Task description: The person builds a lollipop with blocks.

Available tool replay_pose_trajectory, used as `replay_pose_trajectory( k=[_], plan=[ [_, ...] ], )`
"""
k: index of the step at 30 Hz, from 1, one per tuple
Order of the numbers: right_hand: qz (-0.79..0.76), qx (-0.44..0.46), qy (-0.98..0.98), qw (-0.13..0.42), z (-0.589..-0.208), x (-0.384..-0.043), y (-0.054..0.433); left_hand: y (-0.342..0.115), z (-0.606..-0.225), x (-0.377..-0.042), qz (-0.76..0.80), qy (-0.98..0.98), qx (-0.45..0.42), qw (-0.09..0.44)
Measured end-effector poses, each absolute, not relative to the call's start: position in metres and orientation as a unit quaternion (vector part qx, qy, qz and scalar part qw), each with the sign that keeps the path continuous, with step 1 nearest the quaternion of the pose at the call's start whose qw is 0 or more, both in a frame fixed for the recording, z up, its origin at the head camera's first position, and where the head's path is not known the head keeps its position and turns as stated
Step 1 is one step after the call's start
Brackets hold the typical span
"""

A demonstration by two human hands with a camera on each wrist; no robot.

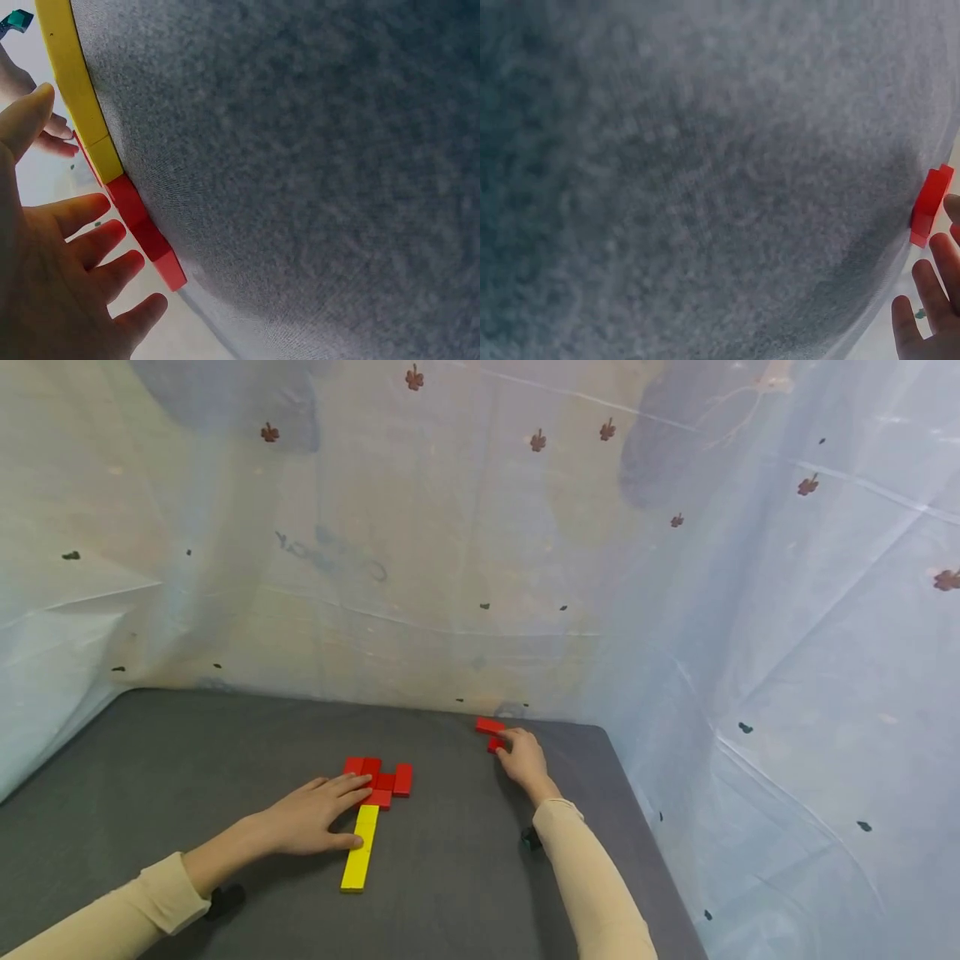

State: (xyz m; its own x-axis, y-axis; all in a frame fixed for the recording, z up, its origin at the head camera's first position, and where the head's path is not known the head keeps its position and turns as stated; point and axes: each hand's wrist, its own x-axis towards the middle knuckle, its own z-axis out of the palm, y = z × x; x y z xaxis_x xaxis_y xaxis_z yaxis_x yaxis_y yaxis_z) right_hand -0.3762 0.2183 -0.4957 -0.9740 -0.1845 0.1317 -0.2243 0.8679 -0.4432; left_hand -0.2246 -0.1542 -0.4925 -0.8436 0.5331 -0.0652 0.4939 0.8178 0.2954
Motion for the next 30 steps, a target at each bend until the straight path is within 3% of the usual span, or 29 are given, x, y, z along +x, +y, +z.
replay_pose_trajectory(
  k=[16, 30],
  plan=[
    [0.220, 0.102, -0.970, 0.019, -0.498, -0.377, 0.217, -0.155, -0.493, -0.223, 0.136, 0.951, 0.266, 0.076],
    [0.244, 0.140, -0.959, 0.045, -0.491, -0.369, 0.201, -0.154, -0.495, -0.225, 0.139, 0.952, 0.261, 0.073]
  ],
)
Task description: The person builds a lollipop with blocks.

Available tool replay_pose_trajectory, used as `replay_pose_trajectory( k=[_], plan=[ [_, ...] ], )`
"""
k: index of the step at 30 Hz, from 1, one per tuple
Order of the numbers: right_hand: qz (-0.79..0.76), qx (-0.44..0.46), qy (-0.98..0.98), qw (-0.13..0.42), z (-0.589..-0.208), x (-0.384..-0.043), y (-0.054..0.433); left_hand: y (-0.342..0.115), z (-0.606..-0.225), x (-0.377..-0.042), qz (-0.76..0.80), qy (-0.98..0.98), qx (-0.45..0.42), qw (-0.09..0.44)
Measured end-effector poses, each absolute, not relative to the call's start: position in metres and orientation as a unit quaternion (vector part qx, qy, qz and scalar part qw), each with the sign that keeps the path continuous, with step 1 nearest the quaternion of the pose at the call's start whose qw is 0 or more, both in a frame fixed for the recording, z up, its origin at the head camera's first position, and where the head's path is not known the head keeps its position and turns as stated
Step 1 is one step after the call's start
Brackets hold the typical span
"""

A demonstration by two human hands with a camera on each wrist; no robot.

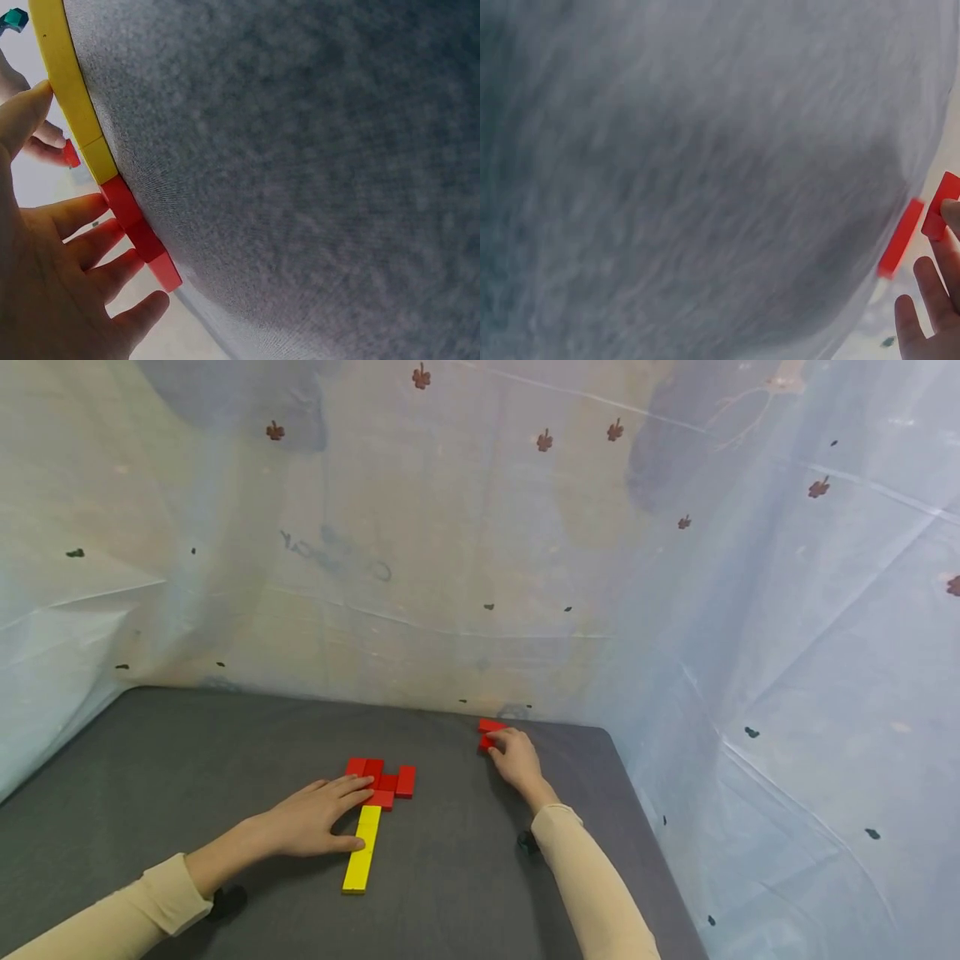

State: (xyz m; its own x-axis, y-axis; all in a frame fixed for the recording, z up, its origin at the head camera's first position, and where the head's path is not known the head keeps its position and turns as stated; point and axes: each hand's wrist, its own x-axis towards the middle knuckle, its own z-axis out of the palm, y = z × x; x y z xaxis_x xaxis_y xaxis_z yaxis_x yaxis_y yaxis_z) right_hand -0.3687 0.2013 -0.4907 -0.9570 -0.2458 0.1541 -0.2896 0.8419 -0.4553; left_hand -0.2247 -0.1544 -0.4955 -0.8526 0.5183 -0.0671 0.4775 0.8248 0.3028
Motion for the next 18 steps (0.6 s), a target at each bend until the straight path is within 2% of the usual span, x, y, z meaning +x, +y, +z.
replay_pose_trajectory(
  k=[9, 18],
  plan=[
    [0.267, 0.190, -0.942, 0.067, -0.481, -0.356, 0.175, -0.154, -0.492, -0.224, 0.139, 0.952, 0.264, 0.071],
    [0.276, 0.243, -0.928, 0.066, -0.477, -0.345, 0.148, -0.153, -0.493, -0.224, 0.136, 0.952, 0.264, 0.071]
  ],
)
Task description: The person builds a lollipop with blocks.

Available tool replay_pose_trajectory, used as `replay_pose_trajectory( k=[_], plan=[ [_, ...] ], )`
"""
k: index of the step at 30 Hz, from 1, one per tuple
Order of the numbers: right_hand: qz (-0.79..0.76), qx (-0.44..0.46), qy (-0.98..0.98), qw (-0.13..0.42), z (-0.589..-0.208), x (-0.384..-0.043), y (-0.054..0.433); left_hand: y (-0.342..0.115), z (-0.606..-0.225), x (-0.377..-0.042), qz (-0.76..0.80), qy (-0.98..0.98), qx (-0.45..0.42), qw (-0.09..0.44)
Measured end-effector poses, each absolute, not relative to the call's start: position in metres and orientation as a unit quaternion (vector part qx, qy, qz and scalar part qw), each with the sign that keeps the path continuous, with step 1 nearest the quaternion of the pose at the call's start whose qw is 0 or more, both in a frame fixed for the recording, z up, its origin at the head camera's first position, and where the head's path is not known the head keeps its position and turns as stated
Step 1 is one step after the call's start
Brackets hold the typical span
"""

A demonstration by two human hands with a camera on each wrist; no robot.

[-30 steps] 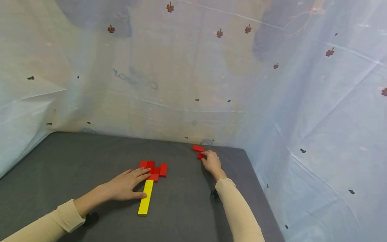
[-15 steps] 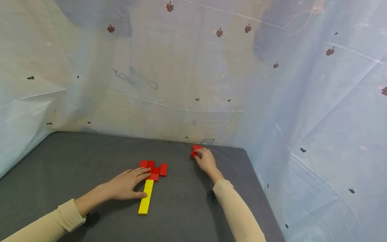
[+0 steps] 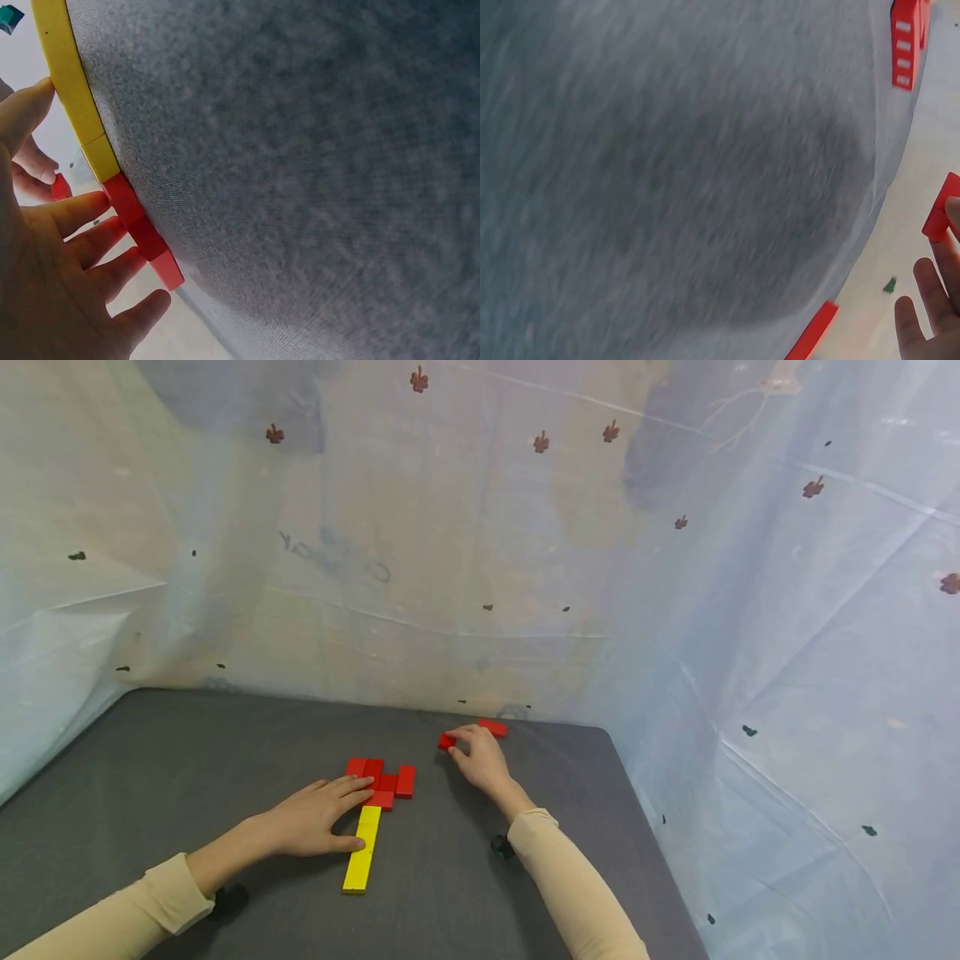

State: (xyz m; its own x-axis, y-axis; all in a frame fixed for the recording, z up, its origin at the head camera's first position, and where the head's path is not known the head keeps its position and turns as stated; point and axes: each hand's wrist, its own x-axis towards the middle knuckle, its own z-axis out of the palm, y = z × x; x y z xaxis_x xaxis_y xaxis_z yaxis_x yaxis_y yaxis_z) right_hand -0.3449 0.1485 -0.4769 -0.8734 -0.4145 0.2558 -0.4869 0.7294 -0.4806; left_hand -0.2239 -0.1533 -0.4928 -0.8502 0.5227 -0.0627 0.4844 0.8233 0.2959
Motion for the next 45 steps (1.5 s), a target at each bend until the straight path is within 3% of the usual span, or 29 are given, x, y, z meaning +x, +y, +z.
replay_pose_trajectory(
  k=[19, 45],
  plan=[
    [0.253, 0.320, -0.913, 0.027, -0.482, -0.329, 0.100, -0.152, -0.492, -0.224, 0.128, 0.956, 0.252, 0.078],
    [0.209, 0.330, -0.921, -0.009, -0.491, -0.327, 0.070, -0.152, -0.491, -0.223, 0.121, 0.956, 0.258, 0.070]
  ],
)
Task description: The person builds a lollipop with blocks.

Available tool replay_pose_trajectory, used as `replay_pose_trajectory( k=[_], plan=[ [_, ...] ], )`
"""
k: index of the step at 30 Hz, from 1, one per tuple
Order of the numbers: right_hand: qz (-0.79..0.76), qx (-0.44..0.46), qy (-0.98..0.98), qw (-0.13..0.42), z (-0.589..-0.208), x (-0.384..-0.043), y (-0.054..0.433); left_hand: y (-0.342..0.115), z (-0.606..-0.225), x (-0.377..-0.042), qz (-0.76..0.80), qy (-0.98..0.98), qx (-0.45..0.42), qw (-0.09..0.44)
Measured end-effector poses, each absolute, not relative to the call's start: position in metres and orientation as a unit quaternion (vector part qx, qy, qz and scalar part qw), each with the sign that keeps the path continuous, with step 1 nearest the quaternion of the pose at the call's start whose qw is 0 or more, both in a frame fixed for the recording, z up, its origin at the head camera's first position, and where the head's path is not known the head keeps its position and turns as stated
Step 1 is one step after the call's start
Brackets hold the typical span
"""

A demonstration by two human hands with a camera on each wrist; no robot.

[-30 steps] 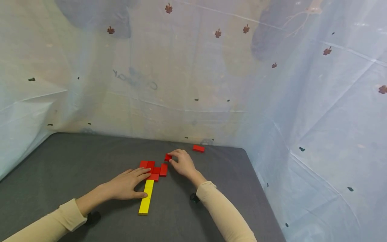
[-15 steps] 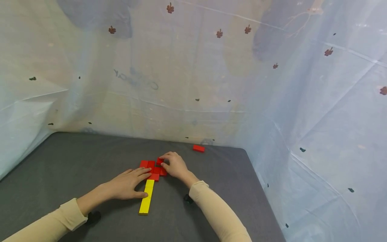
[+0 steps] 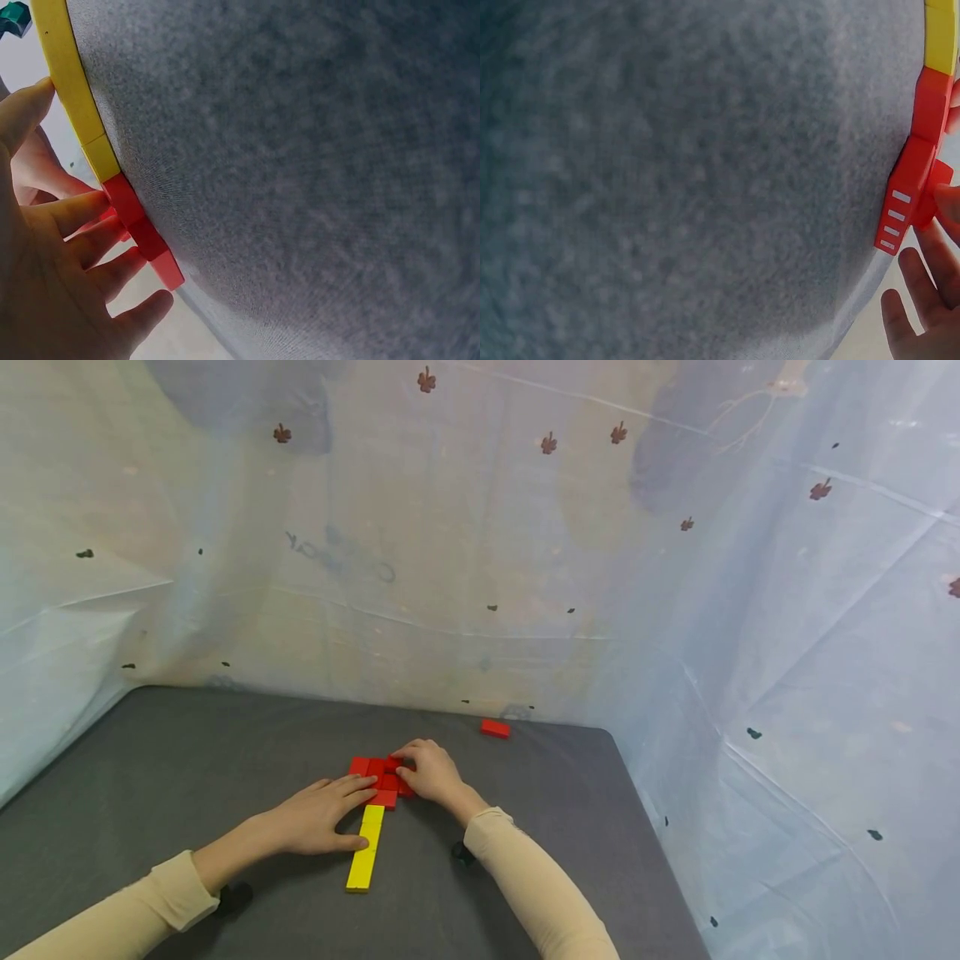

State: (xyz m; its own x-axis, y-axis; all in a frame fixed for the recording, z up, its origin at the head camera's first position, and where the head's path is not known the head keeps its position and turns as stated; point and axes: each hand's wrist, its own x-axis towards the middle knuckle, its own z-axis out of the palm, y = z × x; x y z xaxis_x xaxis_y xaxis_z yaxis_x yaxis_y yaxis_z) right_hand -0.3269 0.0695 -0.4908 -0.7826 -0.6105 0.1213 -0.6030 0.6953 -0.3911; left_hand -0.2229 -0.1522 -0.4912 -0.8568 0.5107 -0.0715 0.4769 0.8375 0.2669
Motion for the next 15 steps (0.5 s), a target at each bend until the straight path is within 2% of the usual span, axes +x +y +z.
replay_pose_trajectory(
  k=[8, 15],
  plan=[
    [-0.210, -0.335, 0.918, 0.032, -0.4907, -0.3251, 0.0699, -0.1517, -0.4914, -0.2224, 0.123, 0.956, 0.256, 0.073],
    [-0.219, -0.339, 0.914, 0.031, -0.4912, -0.3249, 0.0706, -0.1514, -0.4911, -0.2226, 0.126, 0.956, 0.253, 0.077]
  ],
)
